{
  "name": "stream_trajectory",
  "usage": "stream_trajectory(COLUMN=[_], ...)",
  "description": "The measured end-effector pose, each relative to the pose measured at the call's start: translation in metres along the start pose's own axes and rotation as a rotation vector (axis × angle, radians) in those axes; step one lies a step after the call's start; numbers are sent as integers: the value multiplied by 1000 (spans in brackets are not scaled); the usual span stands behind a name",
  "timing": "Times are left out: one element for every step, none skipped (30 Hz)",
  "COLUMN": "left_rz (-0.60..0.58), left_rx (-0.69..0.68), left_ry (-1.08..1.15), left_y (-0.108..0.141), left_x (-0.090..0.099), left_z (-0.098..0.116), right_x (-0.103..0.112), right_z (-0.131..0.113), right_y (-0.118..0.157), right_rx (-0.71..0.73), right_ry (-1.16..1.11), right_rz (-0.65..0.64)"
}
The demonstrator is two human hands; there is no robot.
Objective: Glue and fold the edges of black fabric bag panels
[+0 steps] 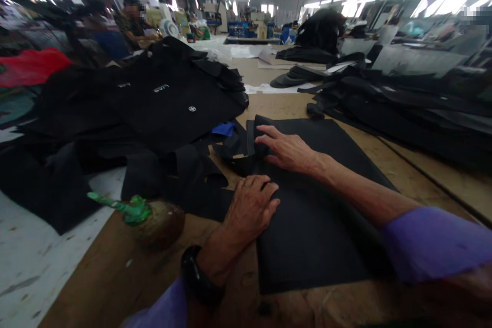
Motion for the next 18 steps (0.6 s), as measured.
stream_trajectory(left_rz=[-6, -10, -15, -19, -23, -25, -28, -28, -29, -27, -22, -17, -11, -4, 4, 12, 19, 28], left_rx=[0, 1, 2, 3, 3, 3, 3, 2, 0, -1, -2, -4, -9, -16, -25, -37, -49, -60], left_ry=[2, 4, 5, 5, 5, 5, 4, 4, 6, 8, 11, 15, 19, 22, 24, 24, 21, 14], left_y=[0, -1, -1, -2, -2, -2, -2, -2, -2, -2, -2, -1, -1, 0, 1, 2, 3, 3], left_x=[-1, -1, -2, -2, -2, -2, -1, -1, -1, 0, 1, 2, 3, 5, 8, 10, 12, 15], left_z=[0, 0, 0, 0, 0, 1, 1, 1, 1, 2, 2, 3, 4, 5, 8, 10, 13, 15], right_x=[-5, -10, -14, -17, -19, -19, -19, -18, -17, -16, -16, -16, -16, -17, -18, -20, -21, -22], right_z=[-4, -5, -6, -6, -5, -5, -4, -4, -3, -2, 0, 1, 4, 7, 10, 14, 18, 23], right_y=[-2, -2, -2, 0, 4, 8, 14, 20, 26, 32, 37, 41, 45, 47, 48, 49, 48, 46], right_rx=[15, 22, 24, 21, 18, 14, 10, 3, -6, -18, -32, -50, -69, -90, -111, -133, -154, -177], right_ry=[33, 61, 84, 104, 119, 129, 134, 136, 135, 130, 123, 113, 98, 79, 56, 30, 4, -18], right_rz=[-33, -63, -87, -104, -115, -121, -123, -123, -121, -117, -111, -104, -96, -88, -81, -73, -67, -59])
Point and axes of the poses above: each hand's wrist, its own y-axis away from the middle knuckle, its own x-axis out of the back of the hand, z = x × y, the point moved 9 cm from there along -y, towards the middle knuckle, and after that the axes turned 4 degrees about -y, right-handed, at the moved point
